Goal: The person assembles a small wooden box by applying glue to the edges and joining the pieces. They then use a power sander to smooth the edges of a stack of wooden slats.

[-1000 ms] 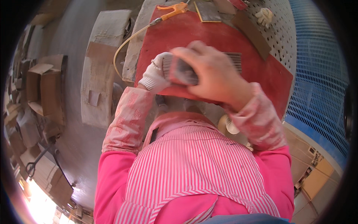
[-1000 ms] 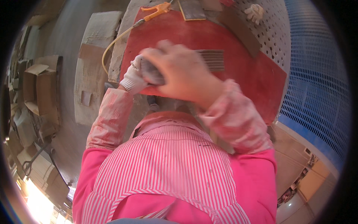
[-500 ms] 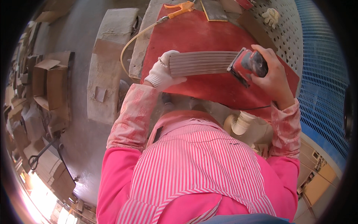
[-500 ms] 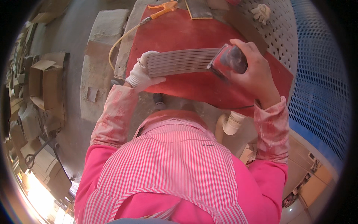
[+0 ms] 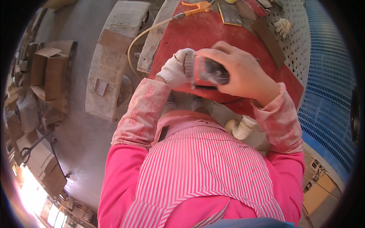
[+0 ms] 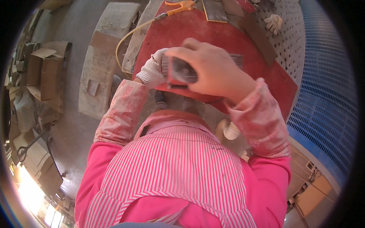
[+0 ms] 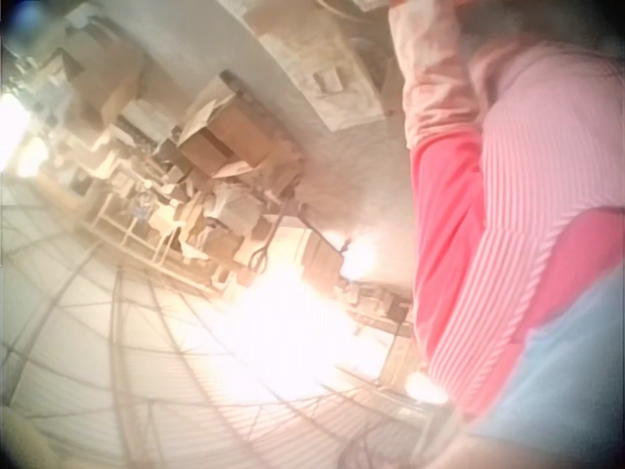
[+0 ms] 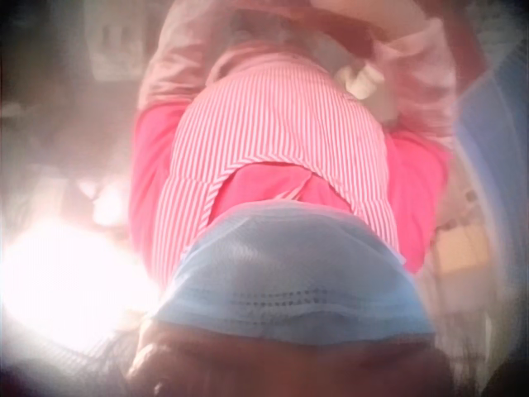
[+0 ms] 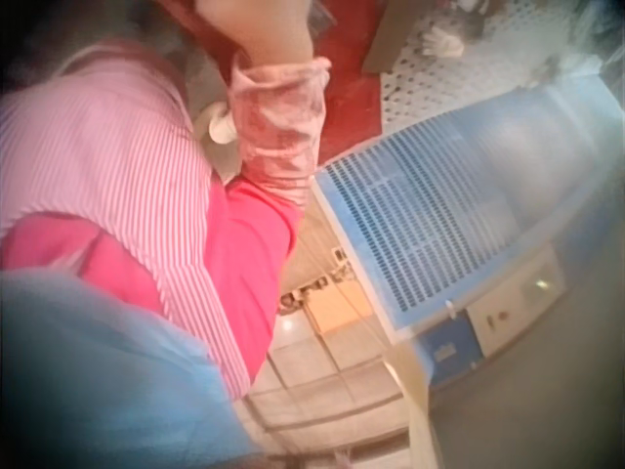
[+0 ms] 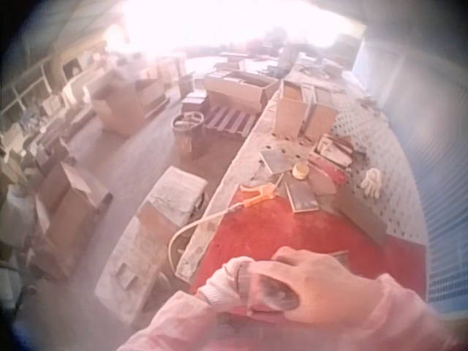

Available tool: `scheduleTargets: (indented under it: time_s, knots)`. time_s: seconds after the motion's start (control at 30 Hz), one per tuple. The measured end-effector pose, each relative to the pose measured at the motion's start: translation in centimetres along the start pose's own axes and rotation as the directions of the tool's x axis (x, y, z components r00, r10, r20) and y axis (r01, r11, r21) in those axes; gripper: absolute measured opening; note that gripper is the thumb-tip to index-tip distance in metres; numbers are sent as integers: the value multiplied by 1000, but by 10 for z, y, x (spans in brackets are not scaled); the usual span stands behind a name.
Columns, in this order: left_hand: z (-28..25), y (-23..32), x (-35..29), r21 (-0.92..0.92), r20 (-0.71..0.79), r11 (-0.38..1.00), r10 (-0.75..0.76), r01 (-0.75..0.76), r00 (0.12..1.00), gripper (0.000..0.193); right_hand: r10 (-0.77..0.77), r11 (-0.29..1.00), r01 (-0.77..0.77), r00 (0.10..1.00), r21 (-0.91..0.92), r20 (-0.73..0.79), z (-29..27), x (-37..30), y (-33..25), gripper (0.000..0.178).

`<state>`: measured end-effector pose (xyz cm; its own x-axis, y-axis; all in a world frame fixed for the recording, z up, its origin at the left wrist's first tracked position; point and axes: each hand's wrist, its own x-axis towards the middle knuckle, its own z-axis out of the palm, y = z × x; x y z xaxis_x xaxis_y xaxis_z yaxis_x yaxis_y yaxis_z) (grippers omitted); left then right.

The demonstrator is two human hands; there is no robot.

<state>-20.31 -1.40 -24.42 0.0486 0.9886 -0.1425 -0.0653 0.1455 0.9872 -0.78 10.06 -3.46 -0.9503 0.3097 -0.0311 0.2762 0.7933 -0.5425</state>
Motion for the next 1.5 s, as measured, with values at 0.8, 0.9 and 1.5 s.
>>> scheduleTargets:
  time_s: [0.8, 0.9, 1.5]
  knots:
    - [6, 14, -11, 221, -153, 974, -10, 44, 988, 82, -21, 999, 21, 999, -24, 28, 19, -35, -30, 72]
    - [6, 10, -15, 319, -168, 948, 63, -7, 984, 77, -47, 995, 43, 998, -91, -41, 9, -30, -30, 67]
    - [4, 9, -12, 370, -159, 928, 118, -52, 980, 76, -52, 996, 55, 998, -68, 34, 16, -25, -38, 67]
